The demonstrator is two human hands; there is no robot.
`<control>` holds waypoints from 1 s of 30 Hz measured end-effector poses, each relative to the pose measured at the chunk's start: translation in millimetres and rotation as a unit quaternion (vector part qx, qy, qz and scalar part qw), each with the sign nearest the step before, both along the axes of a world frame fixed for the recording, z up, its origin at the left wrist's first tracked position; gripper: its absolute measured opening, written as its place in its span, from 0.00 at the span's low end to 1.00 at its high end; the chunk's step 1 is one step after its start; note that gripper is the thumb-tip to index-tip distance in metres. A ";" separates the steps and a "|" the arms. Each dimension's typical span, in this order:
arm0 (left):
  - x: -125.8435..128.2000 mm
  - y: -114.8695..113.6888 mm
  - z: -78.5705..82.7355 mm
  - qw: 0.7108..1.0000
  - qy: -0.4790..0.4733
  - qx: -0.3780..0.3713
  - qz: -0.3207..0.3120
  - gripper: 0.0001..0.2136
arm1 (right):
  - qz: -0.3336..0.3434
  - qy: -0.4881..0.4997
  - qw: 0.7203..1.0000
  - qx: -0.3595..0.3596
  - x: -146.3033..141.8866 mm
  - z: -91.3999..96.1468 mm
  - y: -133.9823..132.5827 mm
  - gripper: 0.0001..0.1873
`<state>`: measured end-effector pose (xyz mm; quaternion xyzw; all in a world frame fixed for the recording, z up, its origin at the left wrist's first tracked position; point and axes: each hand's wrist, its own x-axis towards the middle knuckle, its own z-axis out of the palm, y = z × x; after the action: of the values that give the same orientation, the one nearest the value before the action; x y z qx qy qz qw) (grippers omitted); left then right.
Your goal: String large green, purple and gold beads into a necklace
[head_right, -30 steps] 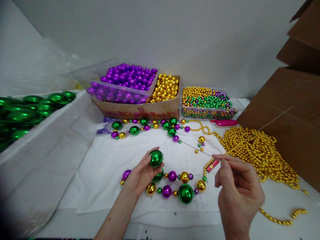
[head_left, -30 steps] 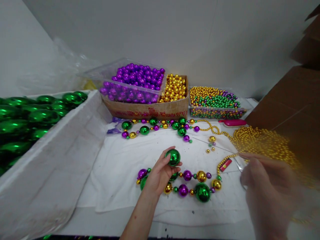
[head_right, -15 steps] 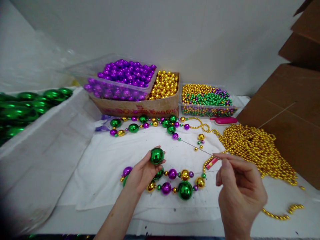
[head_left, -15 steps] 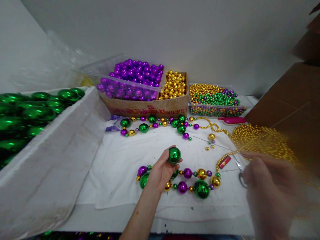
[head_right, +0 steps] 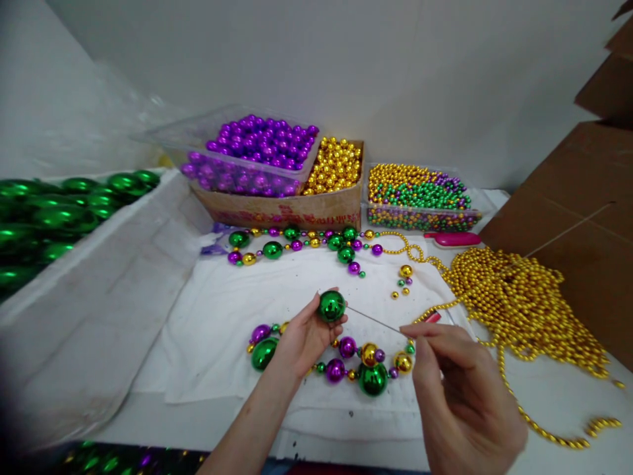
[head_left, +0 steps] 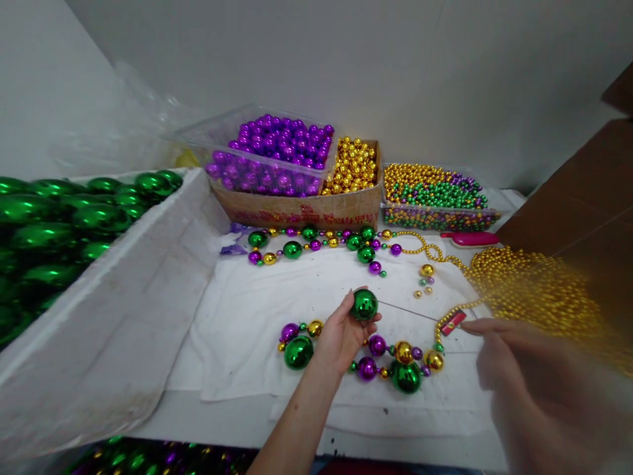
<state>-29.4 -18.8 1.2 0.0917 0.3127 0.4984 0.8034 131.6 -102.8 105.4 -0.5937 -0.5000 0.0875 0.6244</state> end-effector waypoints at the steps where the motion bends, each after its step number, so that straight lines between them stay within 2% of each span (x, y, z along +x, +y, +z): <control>1: -0.4 -0.6 -0.5 1.000 0.004 -0.002 0.004 0.17 | 0.012 -0.008 1.000 0.004 -1.1 0.8 -0.3 0.01; 8: -4.9 -4.0 -0.8 1.000 0.012 0.023 0.007 0.19 | 0.069 -0.084 0.994 0.029 -1.8 -4.2 -2.2 0.06; 11: -6.2 -4.3 -0.6 1.000 0.011 0.025 0.007 0.19 | 0.076 -0.106 0.991 0.014 -2.4 -6.1 -5.9 0.06; 17: -4.9 -4.7 -2.6 1.000 0.014 0.010 0.017 0.12 | 0.081 -0.125 0.989 -0.003 -6.2 -7.1 -8.7 0.06; 25: -4.9 -4.6 0.2 0.999 0.025 0.007 0.023 0.10 | 0.160 -0.280 0.947 0.001 7.3 -2.7 -5.7 0.06; 30: -2.8 -3.8 1.1 0.999 0.030 0.012 0.019 0.10 | 0.141 -0.295 0.945 0.003 -1.4 -1.2 -5.5 0.05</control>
<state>-32.2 -22.6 2.3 0.1101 0.3326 0.5139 0.7830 130.2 -108.3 104.3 -0.5145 -0.7406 -0.0058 0.4322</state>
